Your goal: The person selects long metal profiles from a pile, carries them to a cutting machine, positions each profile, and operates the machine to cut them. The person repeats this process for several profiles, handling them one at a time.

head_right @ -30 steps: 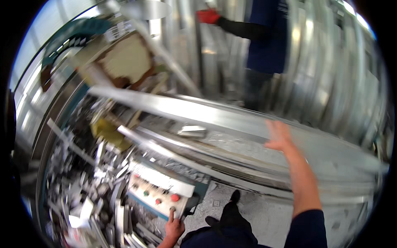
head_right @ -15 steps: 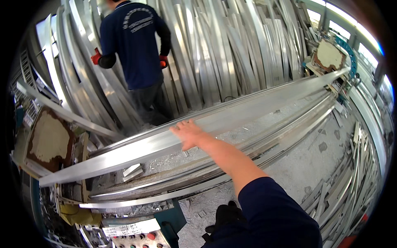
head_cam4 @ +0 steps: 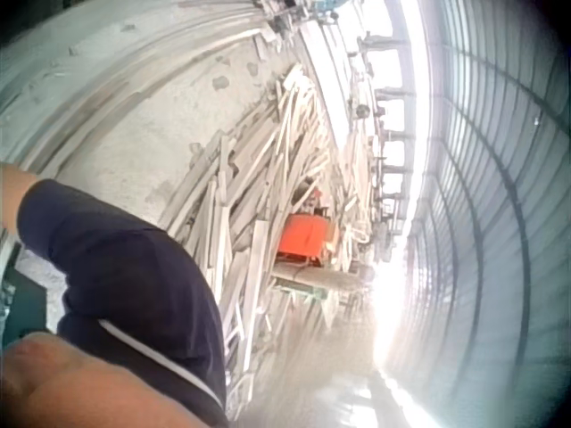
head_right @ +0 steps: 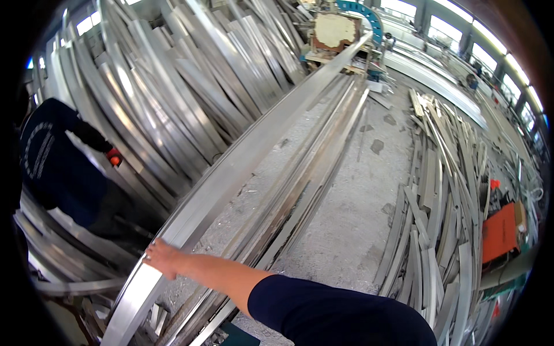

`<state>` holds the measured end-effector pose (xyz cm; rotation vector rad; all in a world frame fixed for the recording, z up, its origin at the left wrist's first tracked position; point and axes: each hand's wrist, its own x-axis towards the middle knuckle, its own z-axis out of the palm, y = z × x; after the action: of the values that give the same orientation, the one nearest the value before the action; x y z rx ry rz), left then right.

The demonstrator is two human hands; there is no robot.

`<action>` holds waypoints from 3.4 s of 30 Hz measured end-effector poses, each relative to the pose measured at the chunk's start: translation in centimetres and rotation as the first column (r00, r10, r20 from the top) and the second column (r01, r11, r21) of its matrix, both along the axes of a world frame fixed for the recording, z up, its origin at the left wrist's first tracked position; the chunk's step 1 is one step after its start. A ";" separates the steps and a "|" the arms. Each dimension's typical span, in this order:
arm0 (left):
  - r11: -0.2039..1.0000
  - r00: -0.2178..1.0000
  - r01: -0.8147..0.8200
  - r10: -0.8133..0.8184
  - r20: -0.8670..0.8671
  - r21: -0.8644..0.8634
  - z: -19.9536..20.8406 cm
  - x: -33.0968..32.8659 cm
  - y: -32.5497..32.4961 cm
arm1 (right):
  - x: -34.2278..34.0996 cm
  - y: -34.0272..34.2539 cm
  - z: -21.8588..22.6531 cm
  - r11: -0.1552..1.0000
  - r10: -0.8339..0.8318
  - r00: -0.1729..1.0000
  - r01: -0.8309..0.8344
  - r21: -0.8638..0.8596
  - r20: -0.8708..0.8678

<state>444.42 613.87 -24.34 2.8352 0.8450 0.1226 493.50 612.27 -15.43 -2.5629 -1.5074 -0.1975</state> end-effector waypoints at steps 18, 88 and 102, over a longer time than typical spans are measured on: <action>0.945 0.950 0.310 -0.305 0.060 -0.100 -2.0 11.4 0.7 | 0.6 0.2 -0.9 0.999 -0.026 0.995 0.030 -0.039 0.091; 0.483 0.334 0.503 -0.873 -0.355 -0.716 -12.8 61.6 -76.9 | -10.3 -111.8 -36.3 0.312 -0.655 -0.138 0.846 -0.432 -0.743; 0.385 0.227 0.737 -0.915 -0.333 -0.555 -22.6 86.0 -104.5 | -2.3 -144.3 -33.5 -0.379 -0.147 -0.611 0.761 -0.527 -0.778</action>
<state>530.40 509.33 -46.97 2.5683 -0.7471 -1.0325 491.21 467.95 -48.89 -1.5653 1.3708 0.3854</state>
